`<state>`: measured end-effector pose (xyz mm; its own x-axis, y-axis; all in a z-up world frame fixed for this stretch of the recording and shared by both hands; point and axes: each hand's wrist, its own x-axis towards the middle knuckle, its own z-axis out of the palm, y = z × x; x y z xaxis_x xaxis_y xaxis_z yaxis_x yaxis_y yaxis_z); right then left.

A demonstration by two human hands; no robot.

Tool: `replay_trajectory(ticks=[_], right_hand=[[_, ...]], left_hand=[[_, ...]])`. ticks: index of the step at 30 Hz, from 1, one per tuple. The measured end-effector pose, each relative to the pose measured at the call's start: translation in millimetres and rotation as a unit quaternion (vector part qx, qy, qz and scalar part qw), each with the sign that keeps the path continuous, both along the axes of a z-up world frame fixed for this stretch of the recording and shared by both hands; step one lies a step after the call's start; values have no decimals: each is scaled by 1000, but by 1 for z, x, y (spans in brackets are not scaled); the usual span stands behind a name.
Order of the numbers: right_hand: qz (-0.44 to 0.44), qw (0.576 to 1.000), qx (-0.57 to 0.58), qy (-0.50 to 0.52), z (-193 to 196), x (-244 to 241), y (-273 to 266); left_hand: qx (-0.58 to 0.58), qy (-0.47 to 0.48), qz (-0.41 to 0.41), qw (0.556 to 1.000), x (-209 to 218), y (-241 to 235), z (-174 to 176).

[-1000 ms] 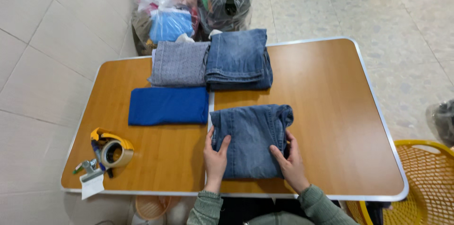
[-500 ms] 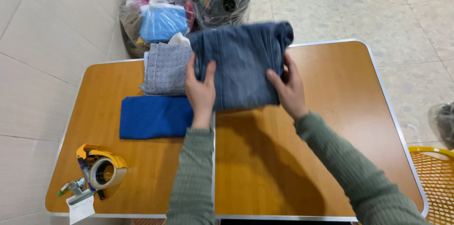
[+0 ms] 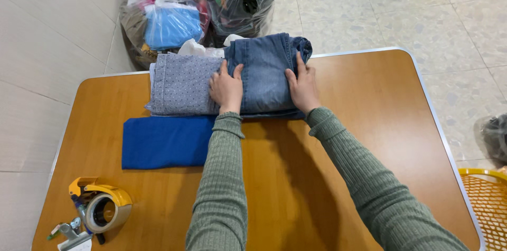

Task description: The person folds a pair of jeans, a pair of black underwear, and a blue t-shirt on a wooden table. The person then places the folded items into a clear plastic bag.

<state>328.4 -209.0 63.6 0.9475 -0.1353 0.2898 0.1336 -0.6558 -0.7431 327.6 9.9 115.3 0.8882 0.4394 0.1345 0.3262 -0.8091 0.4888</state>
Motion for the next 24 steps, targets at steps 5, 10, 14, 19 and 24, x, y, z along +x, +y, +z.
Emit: replay_trajectory(ticks=[5,10,14,19,24], right_hand=[[-54,940,-309,-132,46,25,15],[69,967,-241,-54,41,40,33],[70,975,-202,-67,17,45,29],[58,969,-226,-85,5,44,32],[55,967,-230,-98,12,42,33]], left_hand=[[136,-180,-128,966,25,-8,8],[158,-105,-205,960,32,-35,-9],[163,-91,-189,964,31,-41,-23],[157,-87,-192,965,28,-39,-27],[160,-84,-195,964,27,-41,-25]])
